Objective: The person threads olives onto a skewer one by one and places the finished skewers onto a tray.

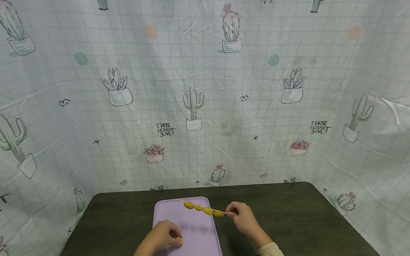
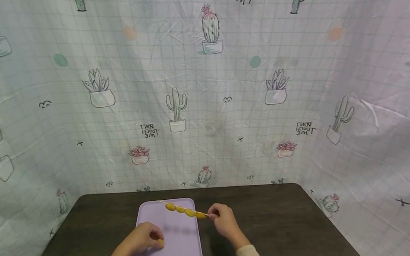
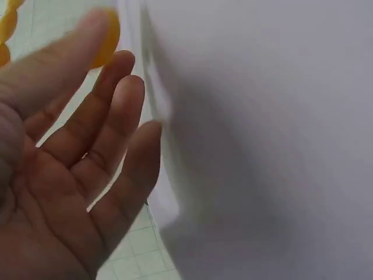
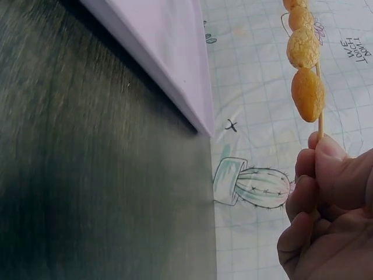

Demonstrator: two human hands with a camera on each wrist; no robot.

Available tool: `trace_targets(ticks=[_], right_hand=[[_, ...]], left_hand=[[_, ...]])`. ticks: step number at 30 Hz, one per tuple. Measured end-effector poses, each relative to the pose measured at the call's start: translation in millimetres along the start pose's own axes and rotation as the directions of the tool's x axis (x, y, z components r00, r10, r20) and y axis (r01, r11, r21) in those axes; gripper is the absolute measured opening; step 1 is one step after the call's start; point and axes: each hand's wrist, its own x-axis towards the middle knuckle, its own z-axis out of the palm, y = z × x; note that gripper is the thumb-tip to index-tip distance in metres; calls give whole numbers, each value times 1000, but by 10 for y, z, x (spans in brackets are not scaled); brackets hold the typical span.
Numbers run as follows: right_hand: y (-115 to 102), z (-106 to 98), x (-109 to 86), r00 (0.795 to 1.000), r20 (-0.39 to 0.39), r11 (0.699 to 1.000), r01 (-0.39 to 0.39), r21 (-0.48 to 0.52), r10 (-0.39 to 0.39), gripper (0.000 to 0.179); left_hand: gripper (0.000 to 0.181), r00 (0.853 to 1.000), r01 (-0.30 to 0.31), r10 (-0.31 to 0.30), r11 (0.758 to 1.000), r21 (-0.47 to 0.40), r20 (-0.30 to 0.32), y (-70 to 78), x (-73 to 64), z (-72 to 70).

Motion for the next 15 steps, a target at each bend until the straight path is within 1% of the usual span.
trace_targets(ticks=[2,4,6,9,12,15], right_hand=[[16,-6,-9,1000,1,1000,2,-2,-2,12],[37,-11,-12,1000,2,1000,2,-8,-2,13],[58,-19,-12,1000,11,1000,6,-6,-6,13],[80,-34,-16,1000,26,1000,10,-5,-10,15],[83,-50,-26,999,40,1000,11,0,-11,15],[76,-62,-35,999,44,1000,5,-1,-5,16]], left_hand=[[19,1000,-19,18,999,-27,-10,-17,-1,-20],[22,999,-33,30,998,-57,-45,-34,1,-49],[23,995,-46,39,996,-78,-91,-44,4,-85],[24,983,-60,37,990,-124,-177,-55,6,-144],[22,970,-49,6,985,-167,-243,-56,9,-195],[18,958,1,-77,964,-266,-275,-36,10,-234]])
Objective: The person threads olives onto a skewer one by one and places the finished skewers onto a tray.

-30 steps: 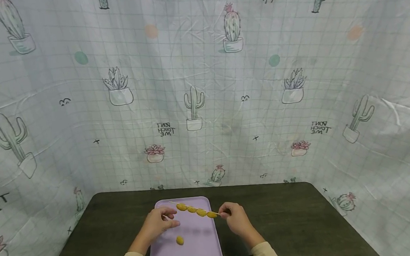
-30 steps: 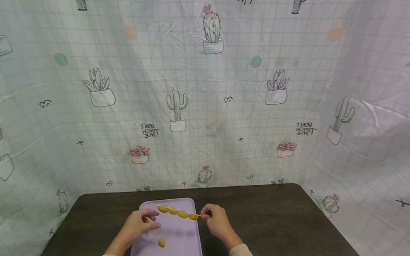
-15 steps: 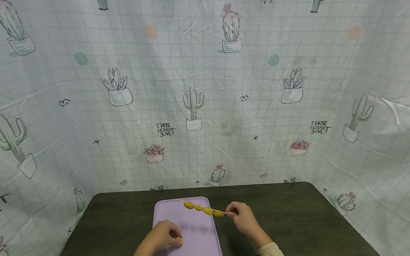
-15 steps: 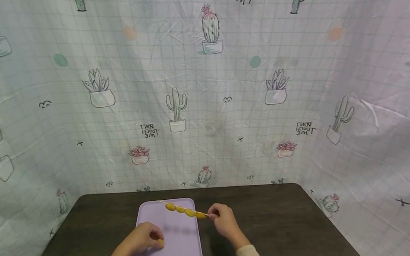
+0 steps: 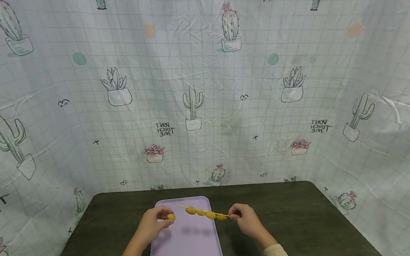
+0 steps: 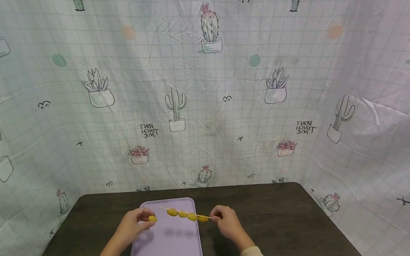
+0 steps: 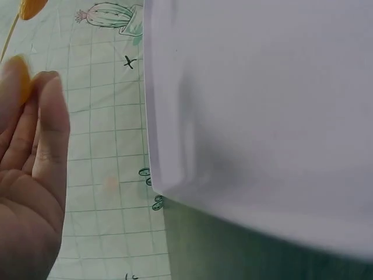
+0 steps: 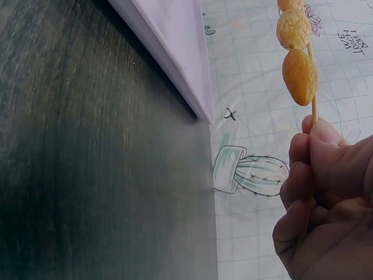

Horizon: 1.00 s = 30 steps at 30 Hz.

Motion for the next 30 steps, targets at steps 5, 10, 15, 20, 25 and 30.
trace_targets(ticks=[5,10,15,20,25,30], right_hand=[[-10,-7,-11,1000,11,1000,-1,3,1,15],[-10,-5,-12,1000,22,1000,15,6,-15,15],[2,12,-15,998,28,998,58,-13,-58,15],[-17,26,-20,997,35,998,62,-31,-61,13],[-41,38,-36,997,22,995,79,-57,-78,17],[-63,49,-47,994,9,992,105,-70,-105,20]], left_hand=[[20,984,145,-158,978,-153,-81,48,2,-12],[34,976,195,-207,970,-144,-66,70,-18,-19],[38,981,189,-192,977,-103,-19,60,-30,-25],[37,983,181,-182,982,-63,-9,61,-33,-24],[32,988,158,-157,987,-24,7,64,-43,-22],[27,989,150,-150,988,-41,11,72,-65,-22]])
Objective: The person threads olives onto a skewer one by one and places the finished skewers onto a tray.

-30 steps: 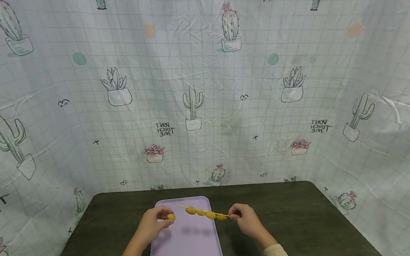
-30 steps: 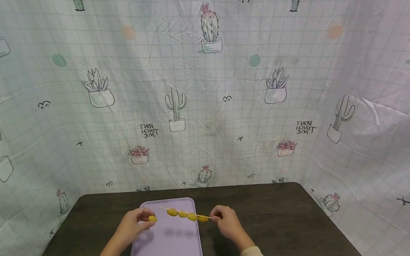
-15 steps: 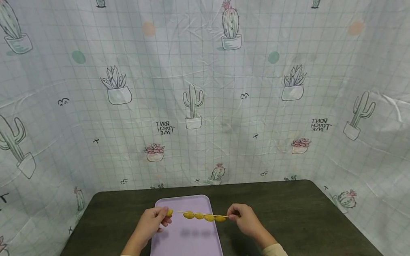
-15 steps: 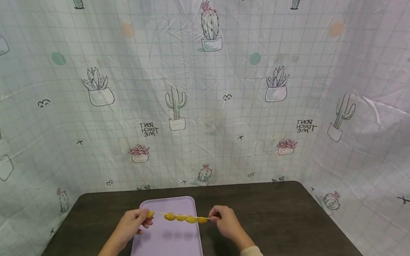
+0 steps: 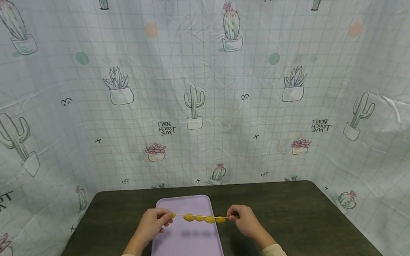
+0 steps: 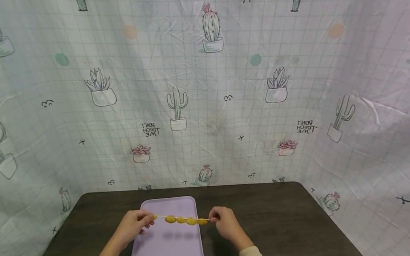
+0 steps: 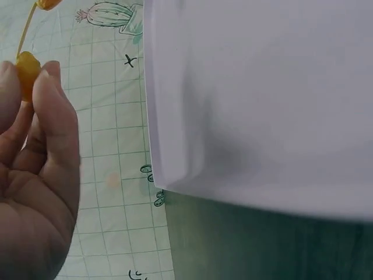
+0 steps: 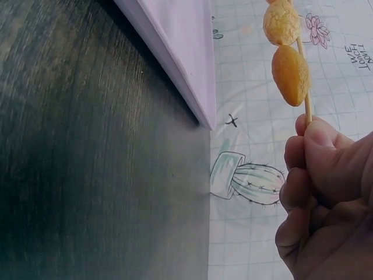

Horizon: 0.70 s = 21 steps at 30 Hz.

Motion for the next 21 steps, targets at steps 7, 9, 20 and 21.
trace_targets(ticks=[7,9,20,21], right_hand=[[-1,4,11,1000,-7,1000,7,-28,-7,22],[0,3,7,1000,-14,999,7,-33,-7,22],[21,12,-2,1000,-20,1000,-10,-15,10,19],[19,14,-2,1000,-20,1000,-7,-15,7,20]], left_hand=[[21,998,-21,14,994,-107,-62,-21,-3,23],[21,997,-24,14,991,-129,-81,-24,3,31],[23,988,-78,75,997,-17,-138,-17,7,44],[22,987,-87,85,996,-7,-136,-15,7,47]])
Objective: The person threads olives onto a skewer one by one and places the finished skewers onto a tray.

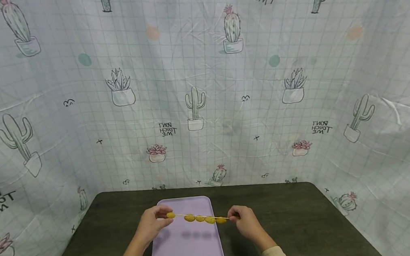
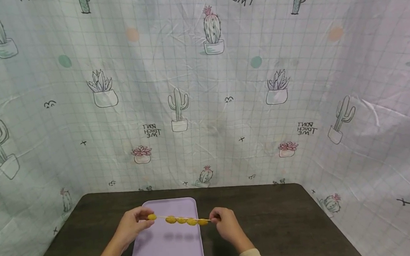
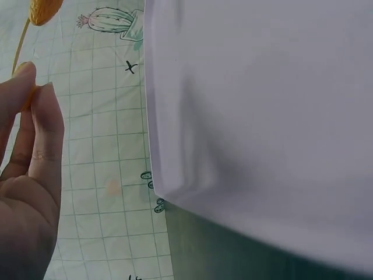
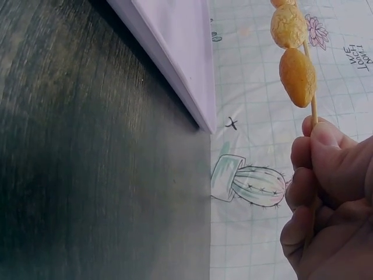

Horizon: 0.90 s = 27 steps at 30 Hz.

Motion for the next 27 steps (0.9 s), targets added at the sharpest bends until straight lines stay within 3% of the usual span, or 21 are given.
trace_targets(ticks=[4,7,17,27], right_hand=[[-20,16,-4,1000,0,1000,9,3,-9,22],[-32,23,-6,1000,1,1000,7,-2,-7,23],[-53,-1,3,1000,1,1000,-16,18,16,19],[-52,-10,-10,999,30,999,-16,41,15,15]], left_hand=[[22,999,-54,53,998,33,10,1,0,9],[23,998,-58,58,998,37,6,-1,1,11],[18,998,53,-56,992,-110,-27,-30,25,11],[18,997,68,-70,992,-106,-15,-6,5,21]])
